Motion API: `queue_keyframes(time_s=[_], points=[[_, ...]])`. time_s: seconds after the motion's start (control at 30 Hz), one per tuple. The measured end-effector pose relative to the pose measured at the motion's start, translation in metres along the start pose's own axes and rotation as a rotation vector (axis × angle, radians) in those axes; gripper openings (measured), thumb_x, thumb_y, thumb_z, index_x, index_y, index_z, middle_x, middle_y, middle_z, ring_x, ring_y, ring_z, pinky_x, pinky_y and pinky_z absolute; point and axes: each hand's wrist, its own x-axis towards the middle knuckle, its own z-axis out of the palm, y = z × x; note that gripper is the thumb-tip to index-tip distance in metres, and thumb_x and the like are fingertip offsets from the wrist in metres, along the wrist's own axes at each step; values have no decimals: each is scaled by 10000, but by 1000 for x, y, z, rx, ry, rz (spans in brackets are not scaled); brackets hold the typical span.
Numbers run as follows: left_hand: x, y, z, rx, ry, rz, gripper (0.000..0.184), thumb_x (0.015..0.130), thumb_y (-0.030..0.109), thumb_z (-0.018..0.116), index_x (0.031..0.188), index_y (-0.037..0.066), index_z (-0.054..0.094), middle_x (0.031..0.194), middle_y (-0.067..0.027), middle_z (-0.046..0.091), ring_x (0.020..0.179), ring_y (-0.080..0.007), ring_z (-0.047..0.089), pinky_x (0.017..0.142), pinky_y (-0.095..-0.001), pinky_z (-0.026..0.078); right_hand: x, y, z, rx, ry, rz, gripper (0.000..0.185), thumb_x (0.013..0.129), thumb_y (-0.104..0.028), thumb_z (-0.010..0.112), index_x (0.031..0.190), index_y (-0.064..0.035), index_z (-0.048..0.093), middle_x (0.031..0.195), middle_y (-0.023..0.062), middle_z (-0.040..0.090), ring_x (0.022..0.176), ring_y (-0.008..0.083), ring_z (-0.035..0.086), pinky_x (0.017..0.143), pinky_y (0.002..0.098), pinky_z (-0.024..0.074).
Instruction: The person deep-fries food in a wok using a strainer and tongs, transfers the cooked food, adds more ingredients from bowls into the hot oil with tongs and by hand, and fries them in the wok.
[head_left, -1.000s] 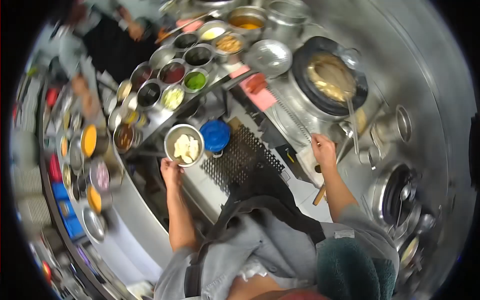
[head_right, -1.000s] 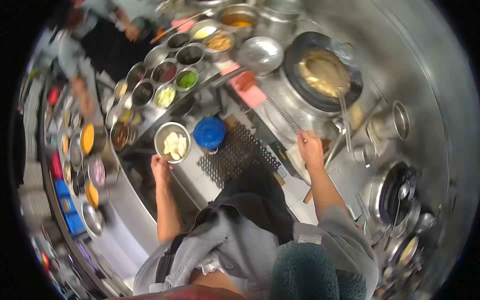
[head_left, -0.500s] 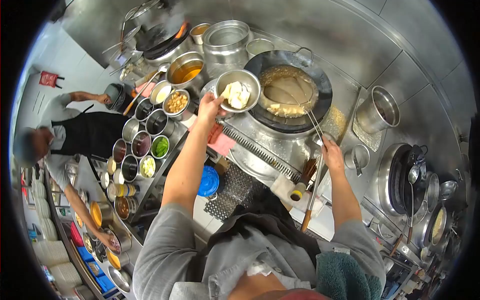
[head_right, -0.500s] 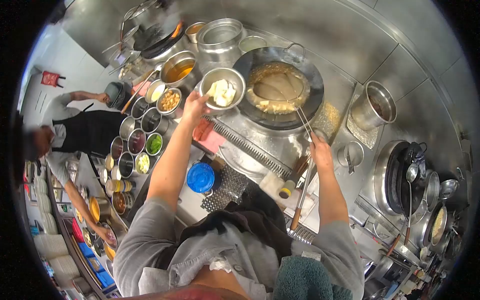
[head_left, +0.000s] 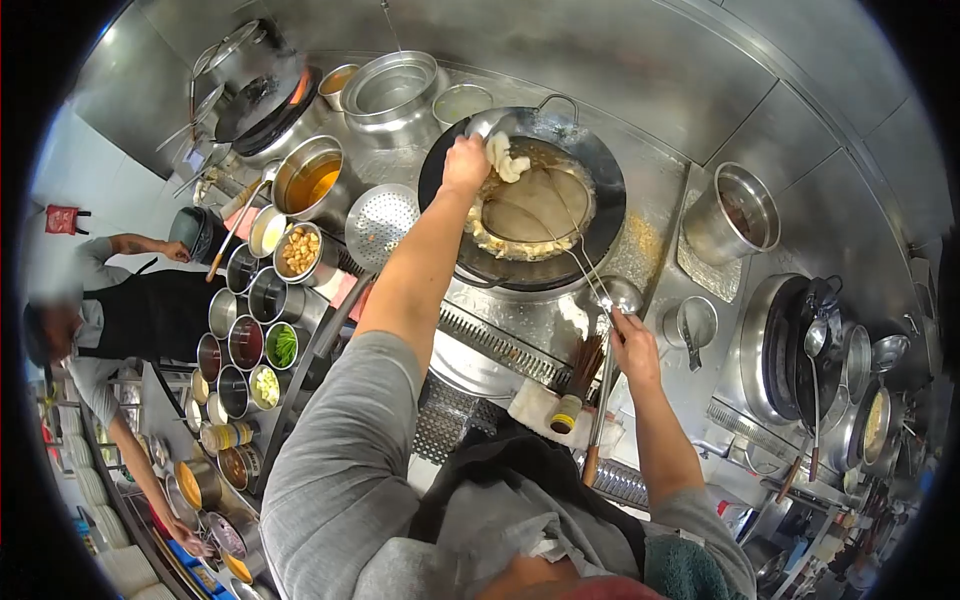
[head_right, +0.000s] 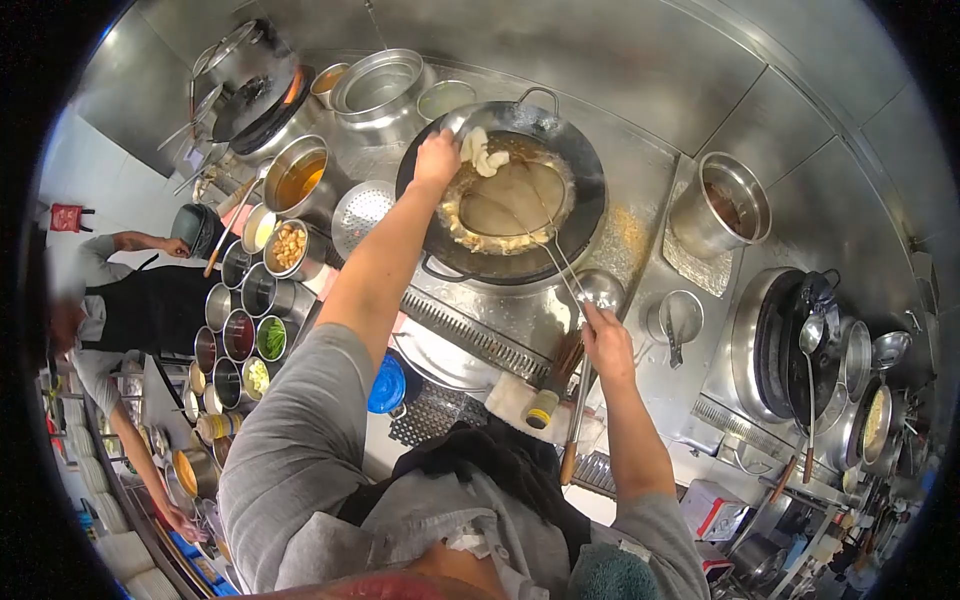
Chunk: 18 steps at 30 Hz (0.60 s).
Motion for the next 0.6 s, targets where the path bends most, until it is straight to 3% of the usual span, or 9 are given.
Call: queue_keyframes(time_s=[0.07,0.17,0.23,0.27,0.33,0.47,0.57,0.6], points=[[10,8,-19,47,102,17,159,783,98,566,930,36,563,953,-248,573,819,-476,589,748,-501,504,-4,-4,2,11,18,-33,410,774,-65,613,1183,-79,585,915,176,607,817,364,600,713,419,492],[14,17,-82,22,234,46,121,795,76,545,904,26,555,934,-234,579,818,-463,594,733,-514,505,-10,-14,2,7,34,-44,398,780,-65,601,1177,-60,586,943,190,610,826,372,599,728,425,493],[-7,18,-137,-117,415,255,115,761,56,595,845,1,538,904,-246,573,782,-416,615,683,-501,512,-14,-21,5,-3,25,-33,392,784,-68,597,1176,-58,588,957,196,611,831,378,597,732,431,491],[-24,14,-160,-106,425,251,115,761,56,595,845,1,538,904,-246,573,782,-416,615,683,-501,512,-17,-23,7,-21,17,-10,387,788,-70,592,1175,-55,590,970,202,611,835,384,596,736,437,489],[-67,2,-207,-322,349,80,121,805,72,608,817,-7,517,850,-213,592,731,-332,644,625,-432,524,-17,-25,15,-4,40,-56,380,803,-86,573,1182,-59,583,982,218,609,848,396,595,750,449,489],[-207,-4,-297,-1046,162,-374,161,884,106,573,968,-26,534,849,-72,607,699,-144,632,591,-273,531,-9,-38,25,-148,2,2,345,826,-111,550,1160,-30,579,950,228,610,869,409,591,748,456,473],[-328,-26,-325,-1170,186,-580,209,874,87,569,1044,-29,532,871,-58,602,727,-138,622,606,-266,541,-11,-33,38,-235,34,-42,348,822,-114,571,1160,-31,578,961,211,619,885,401,593,770,443,480],[-371,-33,-331,-1207,206,-646,205,869,84,570,1042,-21,543,874,-59,603,744,-134,620,606,-260,540,-17,-39,34,-233,135,-123,341,823,-105,576,1155,-31,580,967,203,623,890,393,596,784,432,482]])
